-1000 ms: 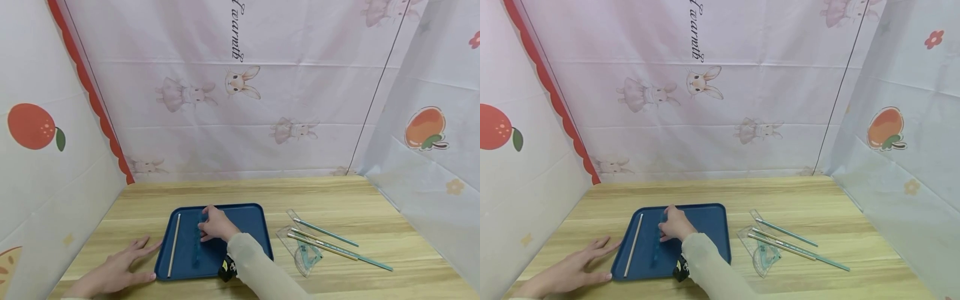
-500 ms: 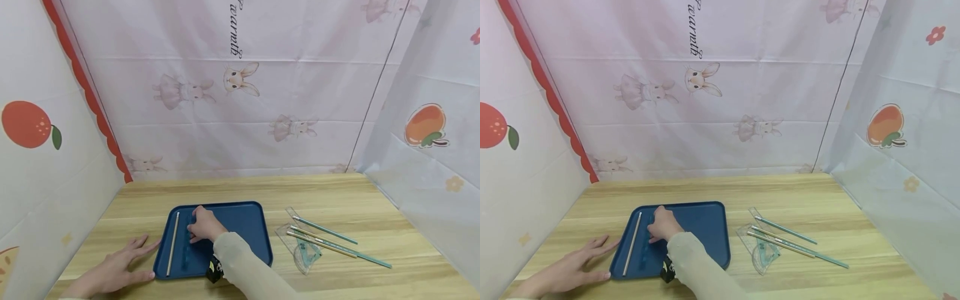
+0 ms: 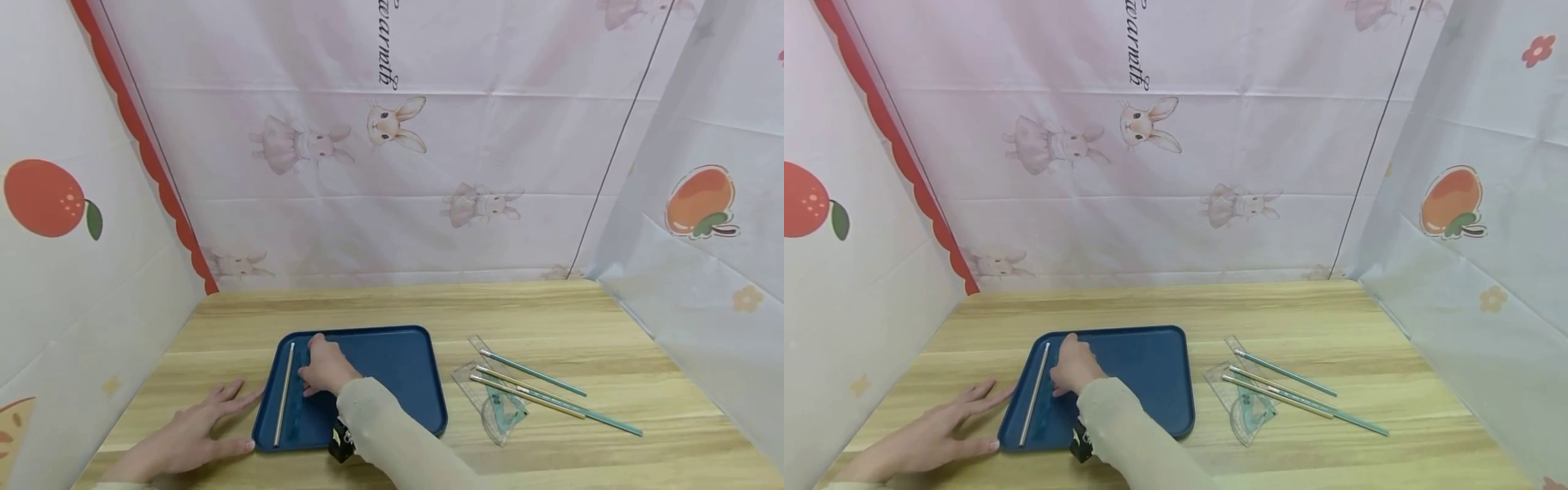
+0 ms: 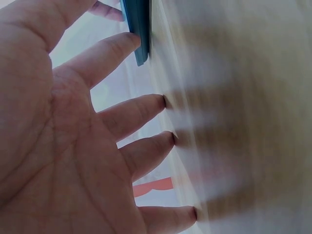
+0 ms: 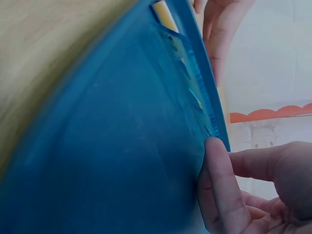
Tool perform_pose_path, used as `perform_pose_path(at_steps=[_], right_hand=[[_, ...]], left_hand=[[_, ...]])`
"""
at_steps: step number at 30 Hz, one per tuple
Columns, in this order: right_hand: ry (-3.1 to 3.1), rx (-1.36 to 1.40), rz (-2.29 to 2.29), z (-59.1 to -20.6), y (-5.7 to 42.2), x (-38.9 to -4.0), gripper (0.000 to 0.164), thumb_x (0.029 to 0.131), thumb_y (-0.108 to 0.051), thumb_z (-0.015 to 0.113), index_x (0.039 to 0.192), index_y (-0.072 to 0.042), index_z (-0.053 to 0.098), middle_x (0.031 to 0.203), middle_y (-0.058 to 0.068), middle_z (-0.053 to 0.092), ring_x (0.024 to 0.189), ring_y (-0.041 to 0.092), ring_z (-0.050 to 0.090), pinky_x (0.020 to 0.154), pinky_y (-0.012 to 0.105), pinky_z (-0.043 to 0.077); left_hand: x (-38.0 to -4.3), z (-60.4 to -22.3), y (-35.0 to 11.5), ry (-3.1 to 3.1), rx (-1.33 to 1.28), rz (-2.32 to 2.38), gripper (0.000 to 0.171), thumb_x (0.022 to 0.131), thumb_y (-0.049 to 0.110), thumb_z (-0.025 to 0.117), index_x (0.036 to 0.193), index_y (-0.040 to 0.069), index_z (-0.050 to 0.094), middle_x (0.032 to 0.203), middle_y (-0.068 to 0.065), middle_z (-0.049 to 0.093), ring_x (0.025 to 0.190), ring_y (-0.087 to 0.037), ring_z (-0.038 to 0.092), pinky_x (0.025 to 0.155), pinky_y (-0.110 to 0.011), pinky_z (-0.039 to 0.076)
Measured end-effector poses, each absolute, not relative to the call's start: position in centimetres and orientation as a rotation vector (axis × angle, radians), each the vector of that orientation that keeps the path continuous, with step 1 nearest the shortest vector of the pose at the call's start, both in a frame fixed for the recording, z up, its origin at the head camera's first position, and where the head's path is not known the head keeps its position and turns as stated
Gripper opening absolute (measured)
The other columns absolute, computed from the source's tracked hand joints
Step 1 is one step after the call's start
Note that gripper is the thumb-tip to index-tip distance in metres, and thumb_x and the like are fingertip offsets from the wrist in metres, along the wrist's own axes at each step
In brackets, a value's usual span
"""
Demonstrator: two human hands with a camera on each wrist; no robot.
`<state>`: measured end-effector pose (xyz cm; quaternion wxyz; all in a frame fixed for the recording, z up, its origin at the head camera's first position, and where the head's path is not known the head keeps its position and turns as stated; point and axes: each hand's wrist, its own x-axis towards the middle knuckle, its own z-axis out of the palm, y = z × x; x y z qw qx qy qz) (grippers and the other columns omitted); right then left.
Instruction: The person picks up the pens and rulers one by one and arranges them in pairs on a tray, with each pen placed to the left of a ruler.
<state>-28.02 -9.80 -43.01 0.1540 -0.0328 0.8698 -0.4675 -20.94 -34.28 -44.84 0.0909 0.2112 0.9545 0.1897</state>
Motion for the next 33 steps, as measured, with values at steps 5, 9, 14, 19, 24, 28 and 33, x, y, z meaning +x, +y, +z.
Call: perform_pose_path(at_steps=[5, 9, 14, 19, 24, 28, 33], right_hand=[[2.521, -0.123, -1.314, -43.0, -9.7, -27.8, 0.047, 0.105, -0.007, 0.069, 0.147, -0.010, 0.049, 0.081, 0.011, 0.068, 0.059, 0.021, 0.072, 0.060, 0.033, 0.062], [2.516, -0.153, -1.319, -43.0, -9.3, -27.7, 0.048, 0.105, -0.007, 0.070, 0.148, -0.010, 0.049, 0.077, 0.011, 0.068, 0.059, 0.021, 0.072, 0.059, 0.032, 0.062], [2.512, -0.174, -1.320, -43.1, -8.8, -27.9, 0.045, 0.104, -0.010, 0.071, 0.145, -0.010, 0.051, 0.072, 0.010, 0.067, 0.059, 0.022, 0.073, 0.059, 0.032, 0.062], [2.517, -0.191, -1.305, -43.1, -8.4, -27.8, 0.043, 0.104, -0.012, 0.072, 0.143, -0.010, 0.054, 0.069, 0.010, 0.067, 0.058, 0.020, 0.071, 0.058, 0.031, 0.062], [2.504, -0.221, -1.313, -42.8, -7.9, -27.5, 0.040, 0.104, -0.012, 0.072, 0.141, -0.010, 0.055, 0.071, 0.009, 0.068, 0.061, 0.020, 0.070, 0.060, 0.033, 0.063], [2.511, -0.251, -1.309, -42.5, -7.2, -27.4, 0.039, 0.104, -0.013, 0.072, 0.140, -0.010, 0.056, 0.074, 0.008, 0.068, 0.063, 0.019, 0.069, 0.061, 0.033, 0.063], [2.524, -0.274, -1.309, -42.3, -6.3, -27.5, 0.038, 0.105, -0.014, 0.072, 0.139, -0.010, 0.057, 0.075, 0.008, 0.069, 0.065, 0.018, 0.069, 0.061, 0.032, 0.063]], left_hand=[[-21.0, -44.9, -34.3, 2.844, 0.627, 0.546, 0.082, 0.092, 0.061, 0.077, 0.162, 0.027, 0.050, 0.167, -0.037, 0.036, 0.146, -0.074, 0.030, 0.084, -0.100, 0.029], [-21.0, -44.9, -34.3, 2.842, 0.633, 0.554, 0.082, 0.093, 0.061, 0.076, 0.163, 0.028, 0.049, 0.167, -0.036, 0.036, 0.147, -0.073, 0.030, 0.084, -0.100, 0.029], [-21.1, -44.9, -34.2, 2.837, 0.633, 0.556, 0.082, 0.093, 0.061, 0.077, 0.163, 0.027, 0.049, 0.167, -0.037, 0.036, 0.147, -0.073, 0.031, 0.085, -0.099, 0.030], [-21.1, -44.9, -34.3, 2.829, 0.615, 0.553, 0.083, 0.092, 0.061, 0.077, 0.163, 0.026, 0.049, 0.167, -0.037, 0.036, 0.148, -0.072, 0.031, 0.086, -0.098, 0.031], [-21.1, -44.7, -34.2, 2.808, 0.598, 0.559, 0.084, 0.093, 0.061, 0.076, 0.163, 0.024, 0.048, 0.167, -0.038, 0.034, 0.148, -0.074, 0.028, 0.086, -0.100, 0.028], [-21.1, -44.7, -34.2, 2.803, 0.590, 0.561, 0.084, 0.094, 0.061, 0.075, 0.164, 0.024, 0.048, 0.168, -0.038, 0.033, 0.148, -0.074, 0.027, 0.087, -0.100, 0.027], [-21.0, -44.7, -34.3, 2.811, 0.603, 0.565, 0.083, 0.094, 0.060, 0.075, 0.164, 0.024, 0.048, 0.168, -0.038, 0.033, 0.148, -0.074, 0.027, 0.086, -0.100, 0.026]])
